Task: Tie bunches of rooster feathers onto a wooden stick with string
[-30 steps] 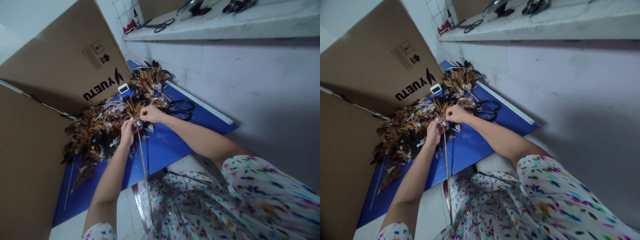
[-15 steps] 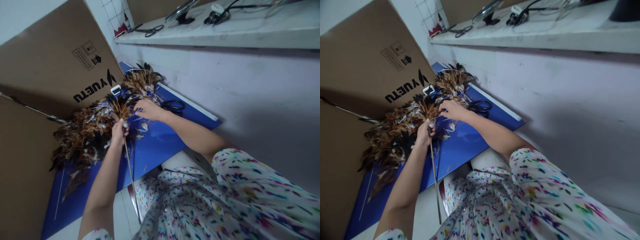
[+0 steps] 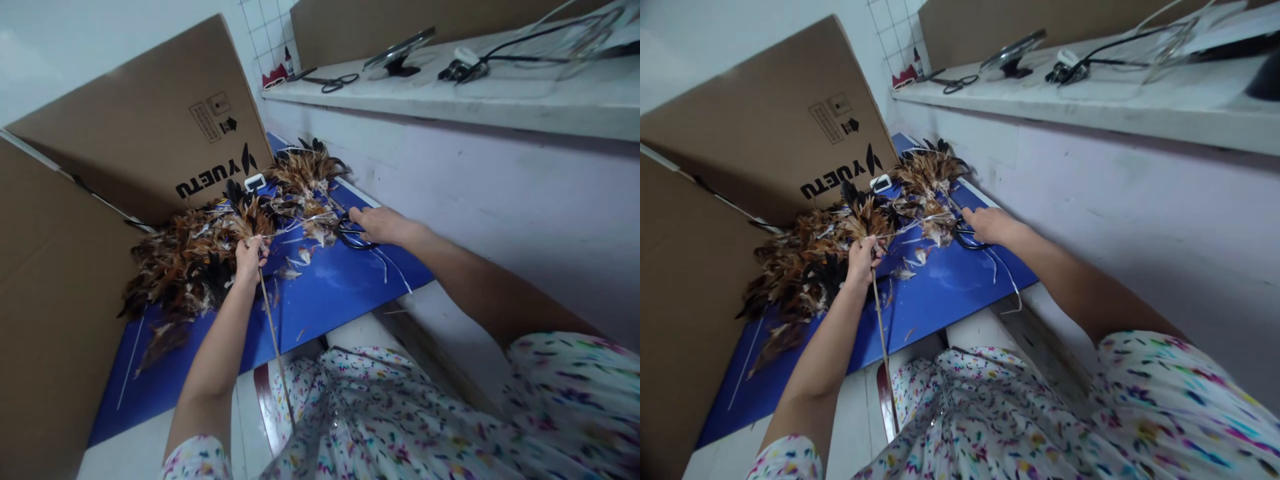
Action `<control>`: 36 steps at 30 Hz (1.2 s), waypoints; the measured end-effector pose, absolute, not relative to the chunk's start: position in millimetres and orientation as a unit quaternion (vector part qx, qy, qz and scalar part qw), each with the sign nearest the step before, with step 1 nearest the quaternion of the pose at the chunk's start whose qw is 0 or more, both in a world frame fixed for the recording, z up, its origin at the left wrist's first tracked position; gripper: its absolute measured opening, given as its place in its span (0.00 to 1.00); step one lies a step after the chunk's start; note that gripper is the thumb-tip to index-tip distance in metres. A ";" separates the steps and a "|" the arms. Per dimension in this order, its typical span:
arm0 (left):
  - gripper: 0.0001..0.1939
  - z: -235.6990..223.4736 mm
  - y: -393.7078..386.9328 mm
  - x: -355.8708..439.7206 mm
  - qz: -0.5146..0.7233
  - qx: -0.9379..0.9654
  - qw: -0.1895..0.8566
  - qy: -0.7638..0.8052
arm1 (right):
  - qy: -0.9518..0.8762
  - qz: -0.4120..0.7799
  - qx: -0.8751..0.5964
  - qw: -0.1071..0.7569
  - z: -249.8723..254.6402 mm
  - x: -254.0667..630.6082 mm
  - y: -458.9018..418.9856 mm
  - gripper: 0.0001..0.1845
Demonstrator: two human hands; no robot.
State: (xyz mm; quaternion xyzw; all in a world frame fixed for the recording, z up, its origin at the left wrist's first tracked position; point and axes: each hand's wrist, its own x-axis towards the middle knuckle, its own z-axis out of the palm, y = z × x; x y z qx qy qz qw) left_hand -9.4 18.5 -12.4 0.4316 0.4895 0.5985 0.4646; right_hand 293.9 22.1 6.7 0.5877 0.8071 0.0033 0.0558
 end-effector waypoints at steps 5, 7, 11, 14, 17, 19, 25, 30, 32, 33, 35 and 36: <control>0.17 -10.9 21.3 -13.7 0.631 0.397 0.451 0.491 | 0.797 0.039 0.601 0.028 33.6 294.5 10.0 0.27; 0.16 -11.0 22.8 -15.6 0.633 0.394 0.449 0.492 | 0.795 0.050 0.604 0.020 48.8 297.0 7.2 0.28; 0.13 -11.7 24.7 -18.3 0.630 0.395 0.450 0.495 | 0.802 0.074 0.591 0.044 80.2 301.7 14.5 0.29; 0.13 -12.1 26.6 -20.3 0.640 0.391 0.444 0.491 | 0.813 0.105 0.571 0.044 97.6 302.4 28.9 0.22; 0.13 -12.2 30.0 -23.9 0.651 0.381 0.433 0.493 | 0.805 0.146 0.573 0.036 112.2 297.2 38.4 0.13; 0.13 -12.3 32.9 -27.0 0.658 0.368 0.425 0.502 | 0.792 0.148 0.591 0.031 123.4 291.2 37.6 0.09; 0.10 -14.6 39.6 -34.6 0.683 0.335 0.400 0.510 | 0.765 0.128 0.626 0.087 158.2 290.2 18.9 0.14; 0.09 -15.5 39.9 -36.3 0.680 0.335 0.404 0.512 | 0.794 0.014 0.596 0.124 160.0 319.9 18.2 0.13; 0.10 -14.7 38.7 -36.3 0.680 0.334 0.411 0.507 | 0.817 -0.054 0.569 0.079 151.2 331.8 19.1 0.14; 0.10 -14.3 38.0 -36.2 0.680 0.335 0.415 0.504 | 0.823 -0.094 0.557 0.052 145.4 336.2 18.3 0.15; 0.10 -13.8 36.7 -35.9 0.680 0.339 0.424 0.493 | 0.819 -0.177 0.546 -0.003 131.1 341.2 13.3 0.16; 0.11 -13.7 36.3 -35.7 0.680 0.340 0.429 0.488 | 0.811 -0.222 0.540 -0.033 122.7 341.7 9.0 0.18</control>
